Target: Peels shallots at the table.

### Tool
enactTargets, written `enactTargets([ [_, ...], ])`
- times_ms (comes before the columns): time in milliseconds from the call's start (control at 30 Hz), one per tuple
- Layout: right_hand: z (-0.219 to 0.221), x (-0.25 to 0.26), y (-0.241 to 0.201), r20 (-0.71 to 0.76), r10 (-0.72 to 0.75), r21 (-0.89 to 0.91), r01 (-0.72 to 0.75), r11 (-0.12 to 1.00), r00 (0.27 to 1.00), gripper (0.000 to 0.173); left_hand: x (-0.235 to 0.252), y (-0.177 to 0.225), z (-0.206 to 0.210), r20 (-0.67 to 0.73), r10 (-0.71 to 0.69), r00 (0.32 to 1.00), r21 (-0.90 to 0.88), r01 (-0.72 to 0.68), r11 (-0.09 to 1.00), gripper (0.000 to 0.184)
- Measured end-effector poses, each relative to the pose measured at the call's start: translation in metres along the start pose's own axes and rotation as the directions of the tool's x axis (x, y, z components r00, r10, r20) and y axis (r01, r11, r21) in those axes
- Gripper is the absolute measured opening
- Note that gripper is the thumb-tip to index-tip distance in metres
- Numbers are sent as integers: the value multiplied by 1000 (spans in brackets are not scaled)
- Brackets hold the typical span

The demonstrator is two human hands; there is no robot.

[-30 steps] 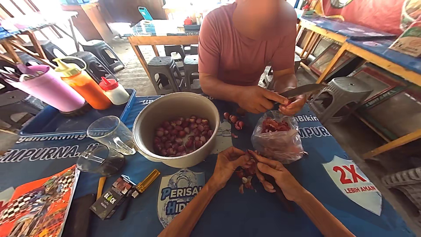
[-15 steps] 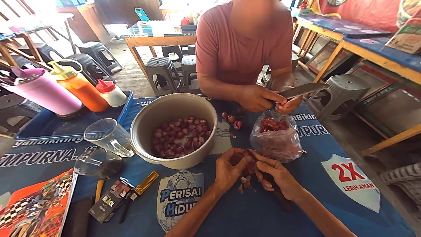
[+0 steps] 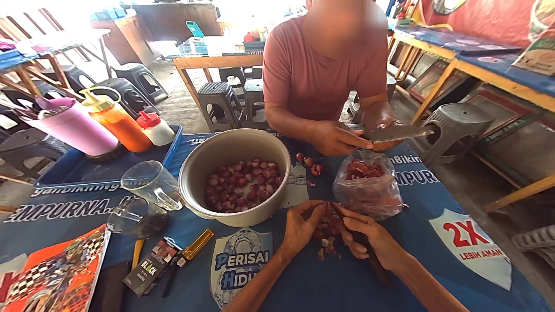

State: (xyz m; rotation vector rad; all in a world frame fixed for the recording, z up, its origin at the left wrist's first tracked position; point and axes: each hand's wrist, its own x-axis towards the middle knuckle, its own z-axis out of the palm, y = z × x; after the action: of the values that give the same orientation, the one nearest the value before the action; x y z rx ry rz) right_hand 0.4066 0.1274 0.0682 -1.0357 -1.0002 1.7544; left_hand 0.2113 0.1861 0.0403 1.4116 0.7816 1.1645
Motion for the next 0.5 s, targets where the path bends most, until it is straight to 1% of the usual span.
enactTargets([
  [167,-1,0,0,6,7,23,-7,1000,1000,51,2,1,-2,39,-54,998,-76,56,996,19],
  [233,0,0,1,-9,-8,-3,8,1000,1000,51,2,1,-2,49,-59,997,-67,62,996,20],
  [300,1,0,1,-30,-38,-65,36,997,999,50,2,1,-2,61,-56,997,-41,58,997,21],
  [400,2,1,3,-28,-64,-107,61,992,998,50,1,0,0,46,-67,997,-26,68,997,18],
  [500,3,1,5,-47,-71,-100,66,993,996,50,2,2,-1,35,-102,994,-78,105,991,18],
])
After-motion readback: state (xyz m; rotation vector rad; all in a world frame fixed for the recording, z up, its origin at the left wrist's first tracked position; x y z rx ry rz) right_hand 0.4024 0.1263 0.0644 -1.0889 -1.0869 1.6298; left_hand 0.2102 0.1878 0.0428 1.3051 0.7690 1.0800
